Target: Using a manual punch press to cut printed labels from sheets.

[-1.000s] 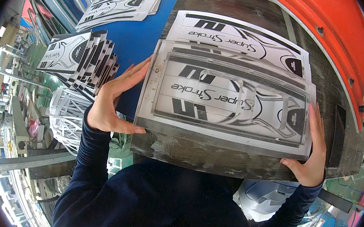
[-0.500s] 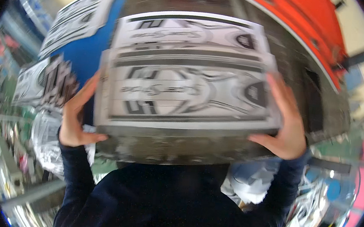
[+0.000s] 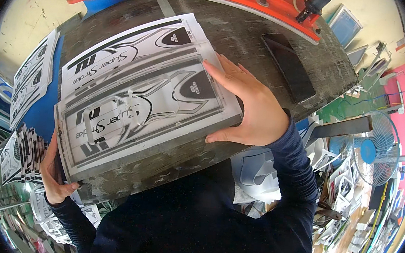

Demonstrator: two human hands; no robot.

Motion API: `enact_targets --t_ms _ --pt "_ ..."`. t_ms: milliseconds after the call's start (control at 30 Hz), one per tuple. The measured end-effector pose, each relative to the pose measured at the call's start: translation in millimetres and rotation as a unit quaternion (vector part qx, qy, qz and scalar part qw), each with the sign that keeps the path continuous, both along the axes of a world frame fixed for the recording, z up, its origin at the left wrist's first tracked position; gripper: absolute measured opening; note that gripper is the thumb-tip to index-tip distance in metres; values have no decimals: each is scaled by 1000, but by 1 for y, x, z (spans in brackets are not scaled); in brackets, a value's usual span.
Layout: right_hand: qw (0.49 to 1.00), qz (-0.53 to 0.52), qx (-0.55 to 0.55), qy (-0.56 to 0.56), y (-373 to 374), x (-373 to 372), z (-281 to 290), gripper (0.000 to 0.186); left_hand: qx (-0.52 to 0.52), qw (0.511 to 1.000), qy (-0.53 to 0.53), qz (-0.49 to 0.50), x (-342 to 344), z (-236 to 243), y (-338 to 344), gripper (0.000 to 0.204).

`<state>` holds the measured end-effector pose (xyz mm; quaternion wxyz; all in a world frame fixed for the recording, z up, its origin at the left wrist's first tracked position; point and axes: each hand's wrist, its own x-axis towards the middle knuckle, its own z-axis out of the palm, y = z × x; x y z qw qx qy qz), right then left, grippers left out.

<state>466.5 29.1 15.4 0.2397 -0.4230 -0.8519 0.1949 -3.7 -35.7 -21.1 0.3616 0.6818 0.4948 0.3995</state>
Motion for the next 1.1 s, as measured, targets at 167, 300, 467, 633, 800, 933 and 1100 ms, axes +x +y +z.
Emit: enact_targets --t_ms 167,300,467,633,800,933,1100 --pt "1000 4 -2 18 1 0 -1 114 -3 1000 5 -8 1 1 2 127" --pt "1000 1 -4 12 0 0 -1 114 -12 1000 2 -1 1 2 1 127" --pt "1000 -6 -13 21 0 -1 -1 119 -6 1000 5 -2 3 3 1 127" --pt "1000 8 -7 13 0 0 -1 115 -8 1000 -16 0 7 4 1 125" --pt "1000 2 -9 9 0 0 -1 115 -20 999 -33 6 9 4 1 125" --pt "1000 8 -4 13 0 0 -1 114 -23 999 -35 3 10 5 1 126" --pt "1000 2 -1 11 1 1 -2 115 -15 1000 -15 15 9 6 2 130"
